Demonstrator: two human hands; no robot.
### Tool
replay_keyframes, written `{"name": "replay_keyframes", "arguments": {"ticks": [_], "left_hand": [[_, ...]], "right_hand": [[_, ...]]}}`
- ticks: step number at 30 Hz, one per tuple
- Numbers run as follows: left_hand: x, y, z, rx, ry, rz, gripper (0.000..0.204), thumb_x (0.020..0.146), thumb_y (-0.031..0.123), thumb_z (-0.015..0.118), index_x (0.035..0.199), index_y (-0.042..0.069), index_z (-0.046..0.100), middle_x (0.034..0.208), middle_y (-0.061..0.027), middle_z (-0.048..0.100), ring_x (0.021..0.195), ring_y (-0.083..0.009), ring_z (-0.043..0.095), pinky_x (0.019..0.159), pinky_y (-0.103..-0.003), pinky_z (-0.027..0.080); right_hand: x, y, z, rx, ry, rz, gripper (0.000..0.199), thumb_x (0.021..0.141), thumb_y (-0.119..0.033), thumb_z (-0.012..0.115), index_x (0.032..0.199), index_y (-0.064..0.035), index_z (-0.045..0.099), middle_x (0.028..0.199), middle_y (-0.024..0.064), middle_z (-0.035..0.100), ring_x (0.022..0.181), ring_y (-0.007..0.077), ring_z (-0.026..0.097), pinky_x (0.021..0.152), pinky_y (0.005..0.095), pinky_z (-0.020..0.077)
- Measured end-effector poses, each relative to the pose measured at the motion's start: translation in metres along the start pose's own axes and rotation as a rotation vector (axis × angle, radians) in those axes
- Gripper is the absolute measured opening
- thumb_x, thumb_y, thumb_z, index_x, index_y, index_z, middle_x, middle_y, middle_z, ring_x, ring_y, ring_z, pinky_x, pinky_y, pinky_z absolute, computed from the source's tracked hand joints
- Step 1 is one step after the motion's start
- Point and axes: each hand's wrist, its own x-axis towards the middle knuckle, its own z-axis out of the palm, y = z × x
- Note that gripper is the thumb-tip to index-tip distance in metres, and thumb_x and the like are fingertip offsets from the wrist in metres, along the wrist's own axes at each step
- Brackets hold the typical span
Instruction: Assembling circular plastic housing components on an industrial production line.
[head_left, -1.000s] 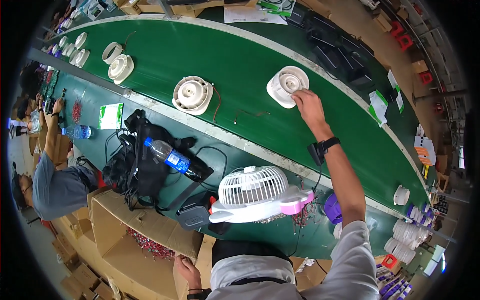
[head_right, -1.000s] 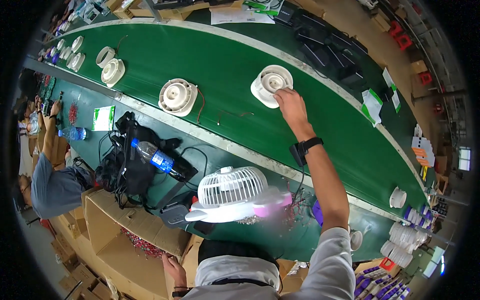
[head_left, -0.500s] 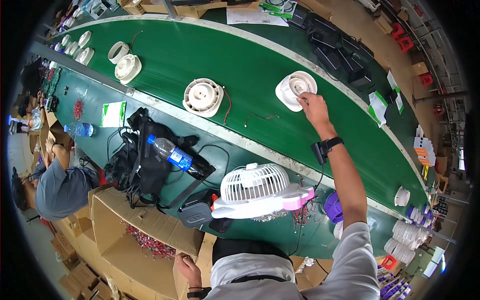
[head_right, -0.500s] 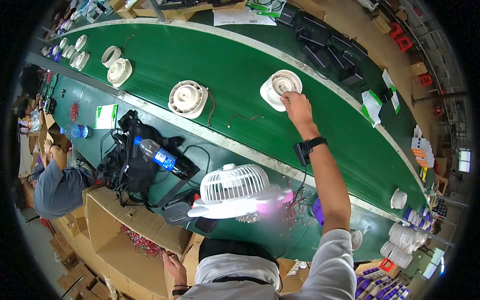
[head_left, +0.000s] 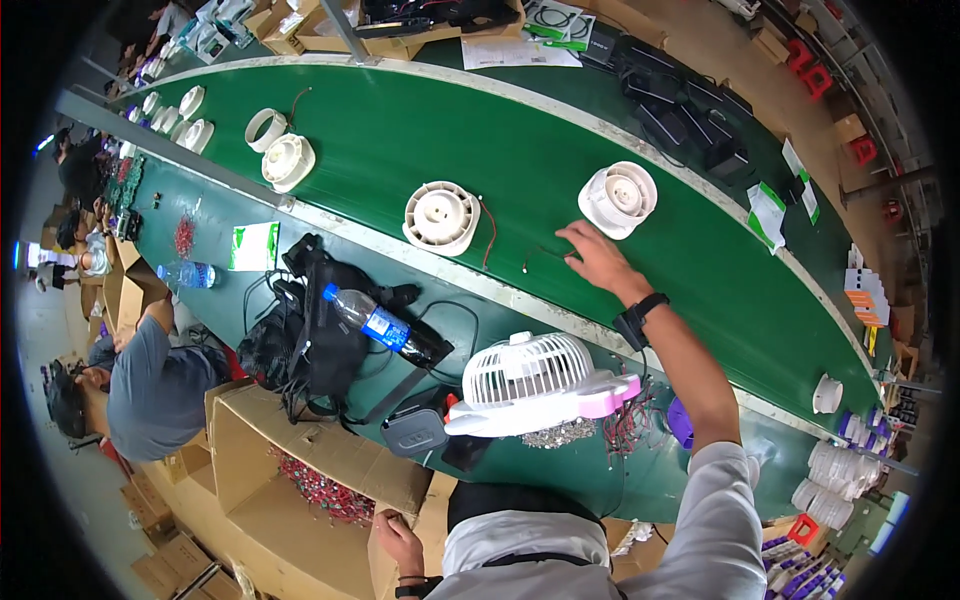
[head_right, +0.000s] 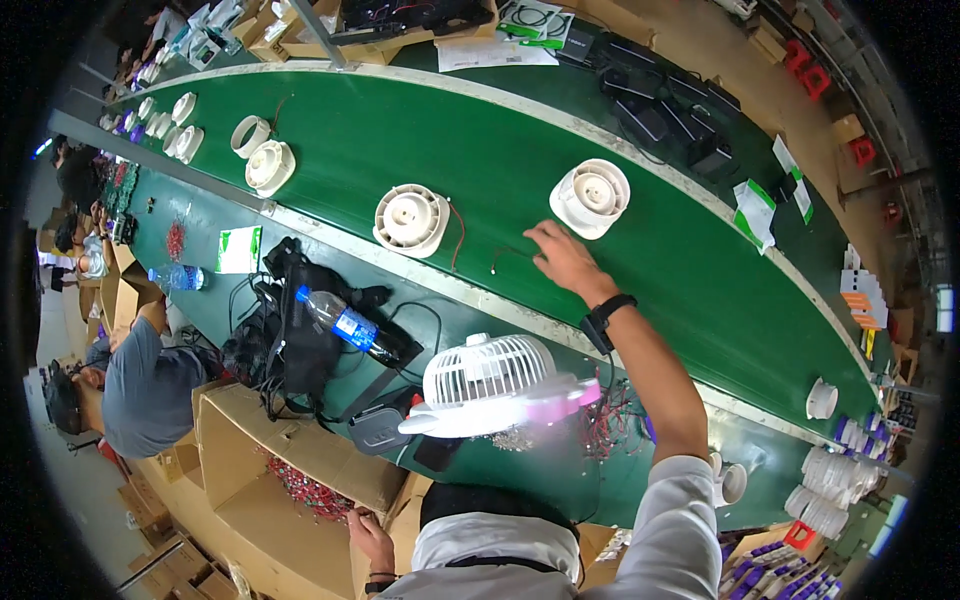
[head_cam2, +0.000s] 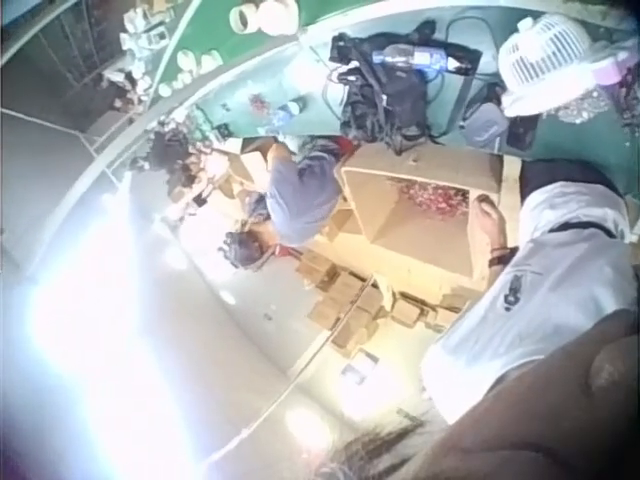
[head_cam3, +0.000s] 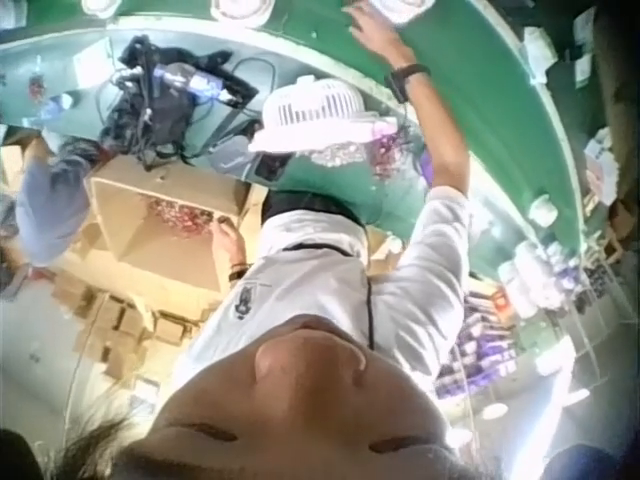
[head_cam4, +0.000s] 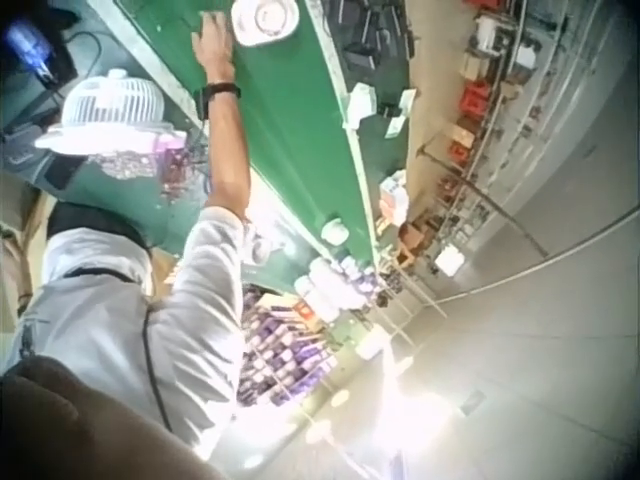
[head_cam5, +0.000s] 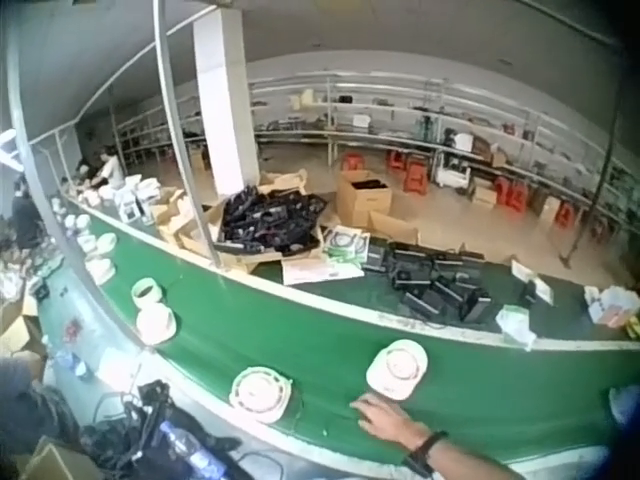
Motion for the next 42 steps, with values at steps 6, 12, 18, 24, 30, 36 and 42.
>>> {"name": "replay_keyframes", "arguments": {"ticks": [6, 12, 18, 24, 30, 36, 42], "left_hand": [[0.002, 0.01, 0.0, -0.021, 0.007, -0.007, 0.024, 0.097, 0.016, 0.041, 0.087, -0.001, 0.054, 0.081, -0.016, 0.057, 0.074, -0.0326, 0.056, 0.068, -0.041, 0.045], [0.003, 0.007, -0.003, -0.006, 0.031, 0.006, 0.024, 0.097, 0.016, 0.041, 0.087, -0.001, 0.054, 0.08, -0.0164, 0.056, 0.073, -0.033, 0.056, 0.067, -0.041, 0.045], [0.001, -0.002, 0.001, -0.051, 0.001, -0.003, 0.026, 0.098, 0.019, 0.04, 0.09, -0.001, 0.054, 0.084, -0.0204, 0.06, 0.078, -0.0388, 0.057, 0.071, -0.046, 0.044], [0.001, -0.009, 0.002, -0.016, 0.003, 0.048, 0.025, 0.098, 0.015, 0.04, 0.087, -0.002, 0.054, 0.083, -0.0195, 0.058, 0.079, -0.0363, 0.057, 0.074, -0.043, 0.044], [0.006, -0.002, -0.003, -0.12, -0.035, 0.078, 0.022, 0.097, 0.012, 0.041, 0.088, -0.004, 0.054, 0.085, -0.0203, 0.057, 0.078, -0.036, 0.053, 0.075, -0.044, 0.043], [0.007, -0.018, 0.003, -0.185, -0.064, 0.104, 0.024, 0.098, 0.014, 0.041, 0.091, -0.005, 0.055, 0.089, -0.0212, 0.059, 0.082, -0.0371, 0.055, 0.078, -0.044, 0.044], [0.014, -0.028, 0.011, -0.192, -0.065, 0.146, 0.029, 0.1, 0.018, 0.042, 0.093, -0.006, 0.056, 0.09, -0.0222, 0.061, 0.083, -0.0386, 0.056, 0.078, -0.045, 0.044]], "right_hand": [[0.034, -0.009, 0.009, -0.036, -0.333, 0.015, 0.045, 0.085, 0.001, 0.06, 0.129, -0.0101, 0.056, 0.111, 0.0138, 0.063, 0.112, 0.0332, 0.059, 0.095, 0.0428, 0.0485], [0.072, -0.043, 0.029, -0.115, -0.299, -0.344, 0.038, 0.085, 0.008, 0.051, 0.118, -0.0089, 0.058, 0.109, 0.0139, 0.064, 0.108, 0.0322, 0.061, 0.096, 0.0434, 0.0473], [0.051, -0.024, 0.041, -0.301, -0.29, -0.147, 0.019, 0.086, 0.0, 0.056, 0.103, -0.0062, 0.062, 0.107, 0.0125, 0.064, 0.108, 0.0297, 0.061, 0.099, 0.043, 0.0474], [-0.049, -0.031, -0.016, -0.213, -0.042, 0.112, 0.008, 0.086, -0.008, 0.063, 0.094, -0.0066, 0.065, 0.103, 0.012, 0.064, 0.102, 0.0308, 0.061, 0.089, 0.044, 0.049], [-0.201, -0.087, -0.073, 0.07, 0.272, 0.511, 0.009, 0.083, -0.007, 0.068, 0.091, -0.0037, 0.065, 0.088, 0.0117, 0.069, 0.092, 0.0338, 0.064, 0.082, 0.0478, 0.0493], [-0.325, -0.106, -0.024, 0.135, 0.283, 0.647, 0.025, 0.084, -0.014, 0.073, 0.104, -0.0008, 0.069, 0.095, 0.0178, 0.073, 0.092, 0.0347, 0.07, 0.083, 0.0405, 0.0564], [-0.42, -0.107, -0.007, 0.104, 0.644, 0.881, 0.021, 0.08, -0.009, 0.074, 0.099, -0.0018, 0.069, 0.089, 0.015, 0.071, 0.077, 0.0322, 0.069, 0.075, 0.0425, 0.0559]]}}
